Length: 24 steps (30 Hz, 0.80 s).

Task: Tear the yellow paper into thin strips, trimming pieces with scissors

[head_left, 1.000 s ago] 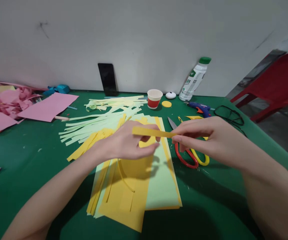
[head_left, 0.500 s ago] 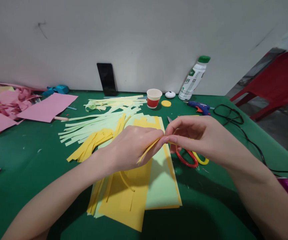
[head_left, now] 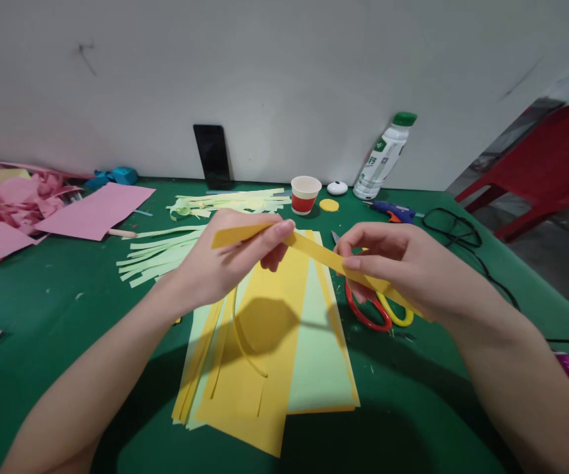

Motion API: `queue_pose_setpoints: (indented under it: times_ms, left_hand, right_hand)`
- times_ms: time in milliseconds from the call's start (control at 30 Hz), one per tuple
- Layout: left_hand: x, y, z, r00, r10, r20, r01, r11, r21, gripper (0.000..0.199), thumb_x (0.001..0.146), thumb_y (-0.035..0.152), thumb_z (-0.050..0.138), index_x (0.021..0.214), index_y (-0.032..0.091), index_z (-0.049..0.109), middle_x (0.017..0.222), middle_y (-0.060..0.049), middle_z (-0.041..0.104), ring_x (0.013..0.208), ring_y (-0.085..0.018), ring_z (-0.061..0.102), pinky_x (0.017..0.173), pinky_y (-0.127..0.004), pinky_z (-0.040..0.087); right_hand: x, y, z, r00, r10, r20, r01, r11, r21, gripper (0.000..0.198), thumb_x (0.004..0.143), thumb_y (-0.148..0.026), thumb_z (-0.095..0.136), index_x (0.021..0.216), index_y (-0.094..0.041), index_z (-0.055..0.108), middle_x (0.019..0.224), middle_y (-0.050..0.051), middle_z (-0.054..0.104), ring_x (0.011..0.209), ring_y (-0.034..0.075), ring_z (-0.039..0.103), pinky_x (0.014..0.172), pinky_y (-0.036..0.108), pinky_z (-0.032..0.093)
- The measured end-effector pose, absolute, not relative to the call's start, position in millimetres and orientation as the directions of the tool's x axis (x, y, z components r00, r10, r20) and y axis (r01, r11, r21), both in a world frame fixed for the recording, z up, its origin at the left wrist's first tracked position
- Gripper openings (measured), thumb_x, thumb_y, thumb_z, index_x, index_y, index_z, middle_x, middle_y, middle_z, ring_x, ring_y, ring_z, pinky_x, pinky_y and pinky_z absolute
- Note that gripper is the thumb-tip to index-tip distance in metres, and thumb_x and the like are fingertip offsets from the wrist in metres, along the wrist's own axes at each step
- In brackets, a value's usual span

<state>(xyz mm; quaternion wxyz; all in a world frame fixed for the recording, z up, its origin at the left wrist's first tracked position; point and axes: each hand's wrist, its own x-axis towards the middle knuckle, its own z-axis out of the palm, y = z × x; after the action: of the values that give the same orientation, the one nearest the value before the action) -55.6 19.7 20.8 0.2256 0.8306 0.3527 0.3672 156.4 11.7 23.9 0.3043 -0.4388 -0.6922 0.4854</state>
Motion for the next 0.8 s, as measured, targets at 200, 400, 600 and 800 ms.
queue_pose_setpoints:
  times_ms: [200, 400, 600, 800]
  left_hand:
    - [-56.9, 23.5, 14.8, 0.403, 0.792, 0.458, 0.293, -0.586, 0.756, 0.037, 0.089, 0.032, 0.043, 0.057, 0.017, 0.054, 0.051, 0.001, 0.055, 0.048, -0.009, 0.052, 0.047, -0.02, 0.043]
    - [-44.6, 16.5, 12.8, 0.513, 0.797, 0.319, 0.492, -0.577, 0.651, 0.038, 0.089, 0.036, 0.039, 0.061, 0.017, 0.055, 0.059, 0.001, 0.059, 0.054, -0.01, 0.054, 0.052, -0.02, 0.043]
    - [-34.8, 14.2, 8.8, 0.668, 0.644, 0.374, 0.399, -0.733, 0.551, 0.033, 0.091, 0.026, 0.038, 0.065, 0.015, 0.056, 0.059, 0.002, 0.059, 0.051, -0.007, 0.052, 0.05, -0.017, 0.038]
    - [-33.7, 14.5, 10.0, 0.743, 0.548, 0.384, 0.357, -0.811, 0.464, 0.032, 0.092, 0.026, 0.039, 0.068, 0.015, 0.057, 0.056, 0.004, 0.057, 0.047, -0.005, 0.048, 0.048, -0.015, 0.034]
  right_hand:
    - [159.8, 11.8, 24.1, -0.407, 0.913, 0.02, 0.365, 0.183, -0.913, 0.012, 0.075, -0.011, 0.051, 0.066, -0.018, 0.052, 0.052, -0.006, 0.052, 0.045, 0.006, 0.054, 0.044, 0.017, 0.04]
    - [154.5, 9.7, 23.8, -0.374, 0.927, 0.019, 0.405, 0.182, -0.896, 0.008, 0.077, -0.024, 0.057, 0.071, -0.019, 0.055, 0.062, -0.004, 0.058, 0.053, 0.007, 0.058, 0.05, 0.017, 0.045]
    - [150.1, 4.6, 22.1, -0.422, 0.903, 0.083, 0.301, 0.226, -0.926, 0.004, 0.076, -0.02, 0.06, 0.072, -0.019, 0.058, 0.07, -0.002, 0.062, 0.063, 0.008, 0.06, 0.057, 0.016, 0.048]
    - [150.2, 2.8, 22.1, -0.486, 0.868, 0.098, 0.278, 0.26, -0.925, 0.006, 0.072, -0.013, 0.061, 0.071, -0.019, 0.059, 0.068, -0.004, 0.062, 0.061, 0.006, 0.058, 0.055, 0.015, 0.045]
